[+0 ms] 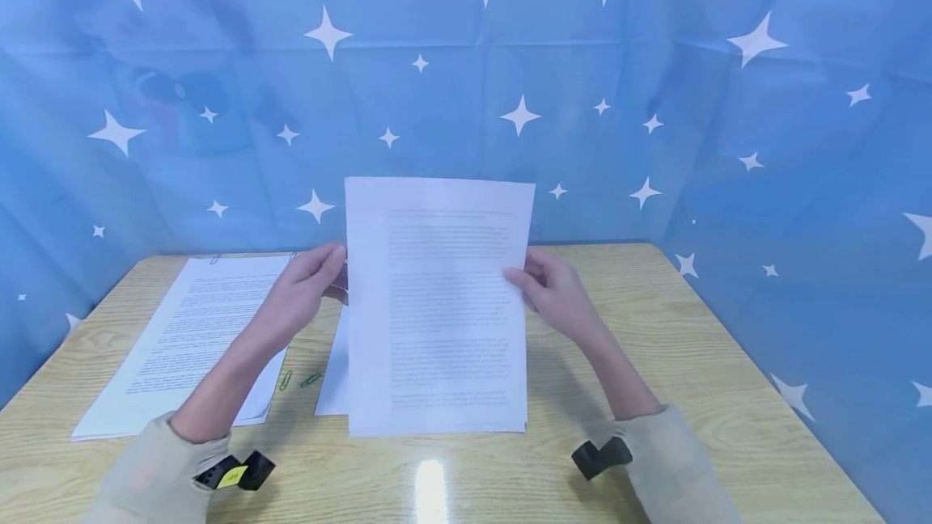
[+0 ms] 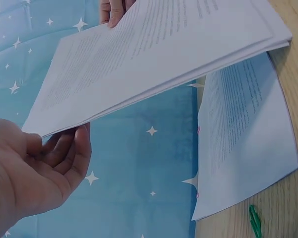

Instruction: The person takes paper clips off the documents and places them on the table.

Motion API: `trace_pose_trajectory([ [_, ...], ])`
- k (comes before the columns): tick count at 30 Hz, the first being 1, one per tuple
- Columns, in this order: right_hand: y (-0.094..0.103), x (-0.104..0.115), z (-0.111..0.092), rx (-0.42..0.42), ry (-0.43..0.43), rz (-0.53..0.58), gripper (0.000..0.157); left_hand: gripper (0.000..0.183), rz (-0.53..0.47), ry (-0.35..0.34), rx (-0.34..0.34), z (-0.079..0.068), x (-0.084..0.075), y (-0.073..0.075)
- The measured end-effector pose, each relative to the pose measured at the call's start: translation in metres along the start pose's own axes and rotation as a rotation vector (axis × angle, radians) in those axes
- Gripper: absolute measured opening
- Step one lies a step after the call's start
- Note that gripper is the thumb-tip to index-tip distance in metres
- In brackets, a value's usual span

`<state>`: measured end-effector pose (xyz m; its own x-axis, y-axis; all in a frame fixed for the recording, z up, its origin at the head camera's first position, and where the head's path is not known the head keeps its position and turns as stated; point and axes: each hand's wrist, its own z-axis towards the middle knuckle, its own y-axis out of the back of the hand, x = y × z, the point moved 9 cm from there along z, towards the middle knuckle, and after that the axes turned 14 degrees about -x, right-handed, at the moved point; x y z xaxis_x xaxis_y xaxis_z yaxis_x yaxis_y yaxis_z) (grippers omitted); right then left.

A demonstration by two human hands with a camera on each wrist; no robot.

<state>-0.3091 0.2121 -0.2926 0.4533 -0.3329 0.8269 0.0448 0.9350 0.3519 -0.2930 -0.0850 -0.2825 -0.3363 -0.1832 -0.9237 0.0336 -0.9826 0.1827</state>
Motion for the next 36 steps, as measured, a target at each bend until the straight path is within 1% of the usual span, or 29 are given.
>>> trace_pose_trajectory([
  [4, 0.003, -0.001, 0.001, -0.012, -0.008, 0.0, 0.027, 0.033, 0.01, -0.01, 0.033, -0.001, -0.002, -0.003],
  [10, 0.007, -0.001, 0.001, -0.027, -0.013, 0.004, 0.029, 0.025, 0.095, -0.046, 0.081, -0.004, -0.003, -0.006],
  [13, 0.009, 0.0, 0.001, -0.037, -0.012, 0.002, 0.028, 0.03, 0.115, -0.074, 0.111, -0.006, -0.004, -0.008],
  [17, 0.014, 0.002, 0.0, -0.069, -0.007, -0.016, 0.024, 0.038, 0.166, -0.098, 0.147, -0.009, -0.004, -0.01],
  [22, 0.018, 0.004, 0.001, -0.109, -0.015, -0.028, 0.022, 0.037, 0.212, -0.106, 0.176, -0.011, -0.003, -0.013],
  [25, 0.019, 0.004, 0.001, -0.12, -0.026, -0.024, 0.022, 0.036, 0.228, -0.112, 0.159, -0.01, -0.002, -0.012],
  [29, 0.019, 0.002, 0.001, -0.108, -0.047, -0.003, 0.024, 0.037, 0.253, -0.123, 0.096, -0.008, -0.003, -0.009],
  [33, 0.016, 0.0, 0.001, -0.067, -0.055, 0.015, 0.023, 0.036, 0.268, -0.123, 0.047, -0.006, -0.003, -0.005],
  [36, 0.015, 0.001, 0.001, -0.012, -0.04, 0.02, 0.02, 0.037, 0.26, -0.107, 0.016, -0.004, -0.001, -0.003],
])
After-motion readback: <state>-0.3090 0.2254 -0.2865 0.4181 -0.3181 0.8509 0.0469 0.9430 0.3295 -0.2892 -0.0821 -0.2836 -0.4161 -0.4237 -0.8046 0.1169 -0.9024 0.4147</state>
